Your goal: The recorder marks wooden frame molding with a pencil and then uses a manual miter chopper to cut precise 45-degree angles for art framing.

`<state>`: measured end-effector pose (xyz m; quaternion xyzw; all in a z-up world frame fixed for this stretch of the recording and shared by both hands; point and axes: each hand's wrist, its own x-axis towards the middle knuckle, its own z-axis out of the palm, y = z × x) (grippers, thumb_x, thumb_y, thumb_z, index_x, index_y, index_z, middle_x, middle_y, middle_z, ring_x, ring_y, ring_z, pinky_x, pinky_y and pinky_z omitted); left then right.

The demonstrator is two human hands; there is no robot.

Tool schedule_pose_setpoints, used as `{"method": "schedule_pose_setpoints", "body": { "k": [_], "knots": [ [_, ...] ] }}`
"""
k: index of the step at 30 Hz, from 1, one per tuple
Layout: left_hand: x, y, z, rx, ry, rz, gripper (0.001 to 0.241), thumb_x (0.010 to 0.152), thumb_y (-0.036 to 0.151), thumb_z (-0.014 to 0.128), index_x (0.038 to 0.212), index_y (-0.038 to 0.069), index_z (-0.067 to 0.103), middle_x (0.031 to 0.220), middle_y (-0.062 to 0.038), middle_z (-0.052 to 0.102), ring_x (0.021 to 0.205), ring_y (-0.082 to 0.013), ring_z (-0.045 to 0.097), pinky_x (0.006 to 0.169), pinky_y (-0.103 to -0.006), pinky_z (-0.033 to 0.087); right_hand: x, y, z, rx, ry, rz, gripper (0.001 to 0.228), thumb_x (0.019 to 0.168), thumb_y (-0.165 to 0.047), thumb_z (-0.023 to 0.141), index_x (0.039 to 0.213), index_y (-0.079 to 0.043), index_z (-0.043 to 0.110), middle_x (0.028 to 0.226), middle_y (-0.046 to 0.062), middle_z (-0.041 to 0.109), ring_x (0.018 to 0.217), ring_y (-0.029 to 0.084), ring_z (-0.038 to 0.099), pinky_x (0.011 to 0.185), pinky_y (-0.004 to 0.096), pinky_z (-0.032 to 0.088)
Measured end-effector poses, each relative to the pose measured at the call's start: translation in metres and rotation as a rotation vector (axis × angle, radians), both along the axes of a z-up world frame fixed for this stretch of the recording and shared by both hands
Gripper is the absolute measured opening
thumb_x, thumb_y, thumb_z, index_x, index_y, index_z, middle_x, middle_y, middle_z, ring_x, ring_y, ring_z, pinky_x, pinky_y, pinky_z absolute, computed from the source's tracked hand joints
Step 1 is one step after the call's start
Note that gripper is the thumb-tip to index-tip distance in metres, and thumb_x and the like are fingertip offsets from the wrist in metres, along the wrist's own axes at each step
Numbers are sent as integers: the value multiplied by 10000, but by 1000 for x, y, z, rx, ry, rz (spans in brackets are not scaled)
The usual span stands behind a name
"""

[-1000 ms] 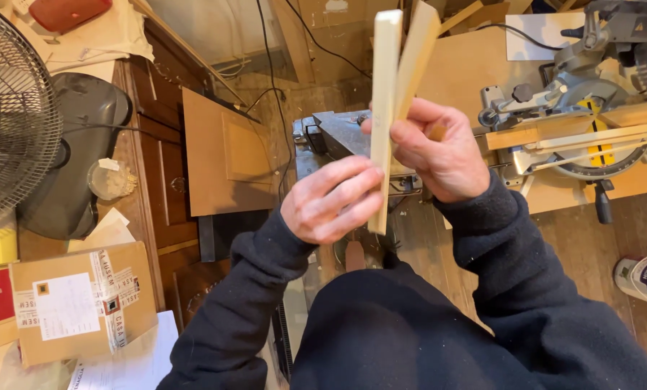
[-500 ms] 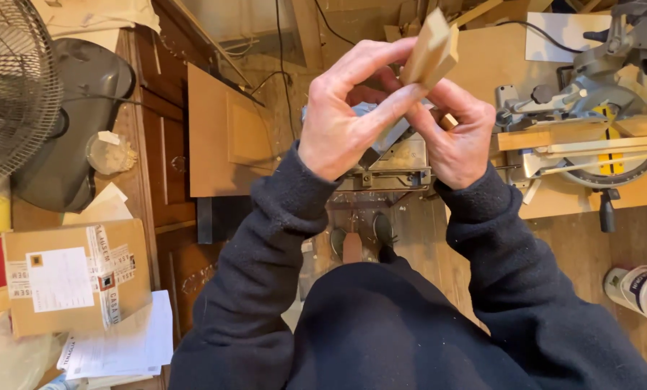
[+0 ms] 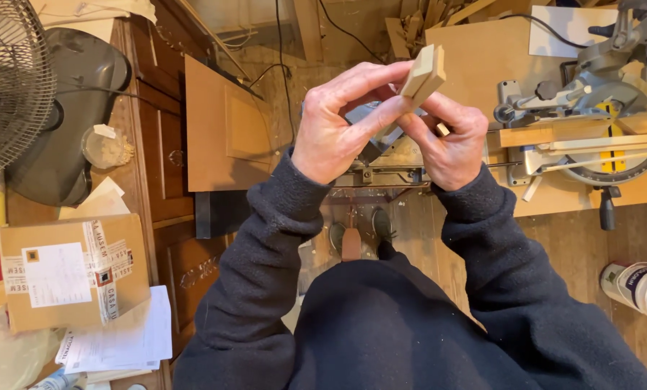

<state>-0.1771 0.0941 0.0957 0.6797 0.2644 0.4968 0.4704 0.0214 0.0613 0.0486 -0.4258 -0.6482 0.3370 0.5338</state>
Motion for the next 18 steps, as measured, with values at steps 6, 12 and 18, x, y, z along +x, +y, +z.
{"method": "schedule_pose_setpoints", "body": {
  "k": [6, 12, 18],
  "knots": [
    [-4, 0, -4, -70, -52, -52, 314, 1040, 42, 745, 1348, 59, 688, 1204, -46, 708, 1008, -94, 717, 878, -236, 633, -2, -2, 1, -29, -90, -32, 278, 1017, -20, 767, 1290, -19, 713, 1061, 20, 754, 768, 30, 572, 707, 207, 488],
    [-5, 1, 3, -24, 9, -38, 332, 1004, 55, 786, 1324, 54, 696, 1117, -37, 728, 1015, -108, 744, 887, -256, 654, 0, -1, 1, 7, -69, 31, 278, 1053, -24, 743, 1327, -28, 700, 1127, 29, 760, 888, 36, 630, 817, 216, 530],
    [-5, 2, 1, 2, 61, 9, 303, 993, 53, 786, 1285, 49, 705, 1096, -36, 722, 1015, -109, 739, 887, -253, 668, -1, 1, -1, 9, -92, 35, 311, 1013, -21, 759, 1317, -31, 694, 1174, 66, 761, 876, 61, 661, 800, 230, 543]
  ]
}}
